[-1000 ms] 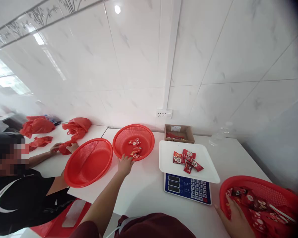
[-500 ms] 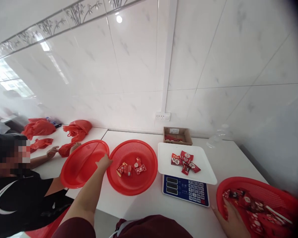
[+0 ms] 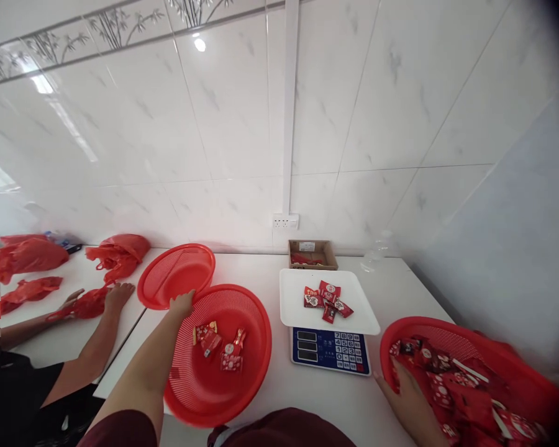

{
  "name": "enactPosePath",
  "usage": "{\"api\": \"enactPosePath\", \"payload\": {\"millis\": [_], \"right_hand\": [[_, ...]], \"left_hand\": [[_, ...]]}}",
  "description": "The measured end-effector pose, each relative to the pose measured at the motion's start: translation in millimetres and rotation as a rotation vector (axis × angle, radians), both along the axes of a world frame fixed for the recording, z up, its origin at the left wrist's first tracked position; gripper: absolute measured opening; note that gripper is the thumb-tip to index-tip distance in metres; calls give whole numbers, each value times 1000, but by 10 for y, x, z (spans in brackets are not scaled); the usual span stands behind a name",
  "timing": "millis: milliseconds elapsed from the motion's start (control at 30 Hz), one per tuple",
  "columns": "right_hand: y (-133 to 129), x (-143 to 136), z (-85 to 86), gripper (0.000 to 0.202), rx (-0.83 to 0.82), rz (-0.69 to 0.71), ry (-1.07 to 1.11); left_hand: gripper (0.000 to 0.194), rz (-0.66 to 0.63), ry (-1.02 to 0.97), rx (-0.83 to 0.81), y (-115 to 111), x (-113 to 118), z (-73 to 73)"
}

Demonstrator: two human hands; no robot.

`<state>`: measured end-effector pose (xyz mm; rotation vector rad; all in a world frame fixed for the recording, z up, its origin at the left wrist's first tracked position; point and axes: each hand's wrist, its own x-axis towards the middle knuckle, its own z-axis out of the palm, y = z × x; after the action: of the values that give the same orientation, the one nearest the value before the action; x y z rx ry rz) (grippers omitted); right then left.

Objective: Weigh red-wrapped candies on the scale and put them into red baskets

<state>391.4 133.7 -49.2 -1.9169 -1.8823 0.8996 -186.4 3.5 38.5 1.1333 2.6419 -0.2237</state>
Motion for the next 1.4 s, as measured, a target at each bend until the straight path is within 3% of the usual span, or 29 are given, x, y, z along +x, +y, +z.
{"api": "enactPosePath", "payload": {"millis": [200, 467, 567, 700, 800, 900, 1100, 1400], "right_hand": [[-42, -30, 117, 98, -49, 20, -28], [-42, -1, -13, 85, 50, 18, -74], [-53, -24, 13, 82, 197, 24, -197], [50, -297, 180, 70, 430, 173, -305], [254, -693, 323, 65, 395, 278, -314], [491, -1098, 415, 64, 283, 339, -351], [818, -1483, 414, 67, 162, 439, -426], [1039, -1307, 248, 42, 384, 526, -304]], "left_hand": [[54, -221, 55, 7, -73, -80, 24], [55, -332, 57, 50, -150, -68, 11], [54, -322, -1, 148, -19, 150, -9], [46, -309, -128, 233, 263, 741, -100], [49, -309, -194, 254, 408, 1186, -199], [45, -270, -179, 320, 420, 1452, -291], [30, -286, -229, 454, 132, 1636, -391], [34, -362, -250, 443, -288, 1711, -349]]}}
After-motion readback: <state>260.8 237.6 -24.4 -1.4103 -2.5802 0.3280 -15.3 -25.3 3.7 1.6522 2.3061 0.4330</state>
